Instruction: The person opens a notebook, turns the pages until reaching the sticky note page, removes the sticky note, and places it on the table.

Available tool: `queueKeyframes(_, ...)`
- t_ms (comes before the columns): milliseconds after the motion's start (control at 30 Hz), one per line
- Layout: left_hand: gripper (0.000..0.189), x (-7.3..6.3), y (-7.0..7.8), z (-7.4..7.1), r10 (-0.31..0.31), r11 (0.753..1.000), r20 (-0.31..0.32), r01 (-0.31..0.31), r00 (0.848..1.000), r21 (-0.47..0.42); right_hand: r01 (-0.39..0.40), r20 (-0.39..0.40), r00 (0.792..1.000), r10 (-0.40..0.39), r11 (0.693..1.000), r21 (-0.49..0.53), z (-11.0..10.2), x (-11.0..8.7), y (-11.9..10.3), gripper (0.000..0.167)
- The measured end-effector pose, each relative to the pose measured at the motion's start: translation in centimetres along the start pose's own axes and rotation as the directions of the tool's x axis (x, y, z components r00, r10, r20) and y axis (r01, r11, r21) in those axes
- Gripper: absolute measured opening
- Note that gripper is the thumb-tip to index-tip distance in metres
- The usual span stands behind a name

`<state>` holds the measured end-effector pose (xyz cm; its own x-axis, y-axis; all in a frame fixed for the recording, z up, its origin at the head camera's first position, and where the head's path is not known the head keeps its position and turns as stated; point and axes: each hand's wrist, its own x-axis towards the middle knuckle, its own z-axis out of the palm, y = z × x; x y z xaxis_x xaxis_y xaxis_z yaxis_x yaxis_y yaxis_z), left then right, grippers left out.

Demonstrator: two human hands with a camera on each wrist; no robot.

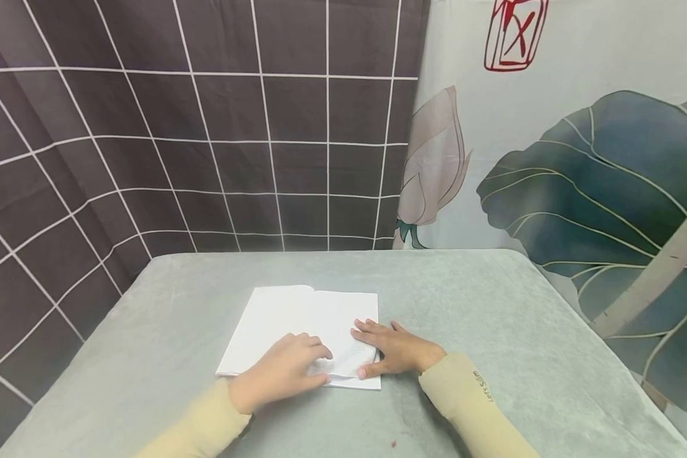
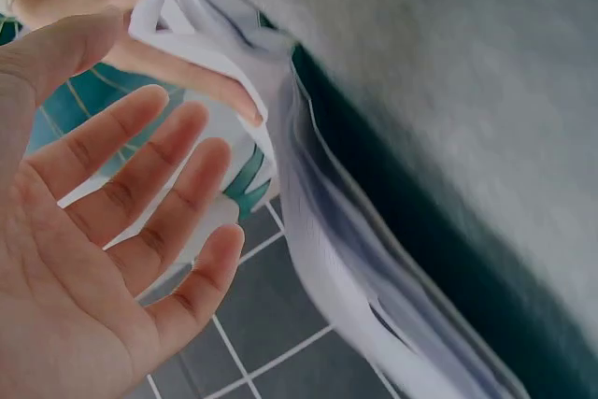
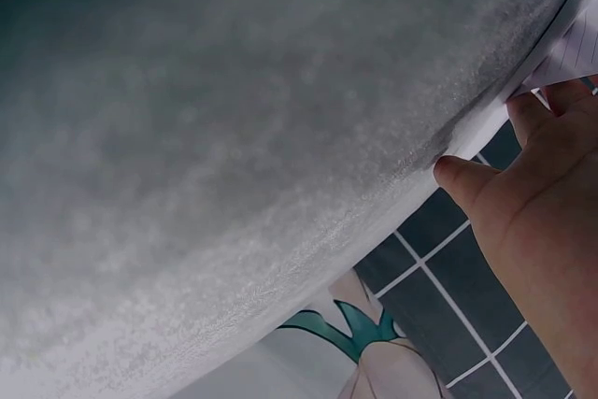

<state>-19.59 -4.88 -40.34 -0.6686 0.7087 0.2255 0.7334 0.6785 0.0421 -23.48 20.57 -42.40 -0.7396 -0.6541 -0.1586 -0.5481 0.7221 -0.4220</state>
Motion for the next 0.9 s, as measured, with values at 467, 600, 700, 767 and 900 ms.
queueKeyframes(467,0.02,1.1,1.2,1.7,0.023,0.998,0.007,-0.023,1.0,0.057,-0.005,-0.011,1.0,0.005,1.0,-0.011,0.1,0.0,0.1,0.083)
queueKeyframes(600,0.019,1.2,1.2,1.7,0.029,0.998,-0.018,-0.028,0.999,0.057,-0.005,-0.016,1.0,0.005,1.0,-0.014,0.1,-0.1,0.1,0.083)
queueKeyframes(700,0.018,1.2,1.2,1.7,0.032,0.998,-0.034,-0.03,0.999,0.058,0.0,-0.021,1.0,-0.001,1.0,-0.02,0.1,-0.1,0.1,0.083)
queueKeyframes(767,0.017,1.2,1.2,1.8,0.032,0.998,-0.041,-0.03,0.999,0.06,0.001,-0.023,1.0,-0.002,1.0,-0.025,0.2,-0.1,0.1,0.083)
queueKeyframes(900,0.016,1.2,1.2,1.8,0.032,0.998,-0.049,-0.029,0.998,0.055,-0.003,-0.026,1.0,0.002,0.999,-0.038,0.3,-0.1,0.0,0.085)
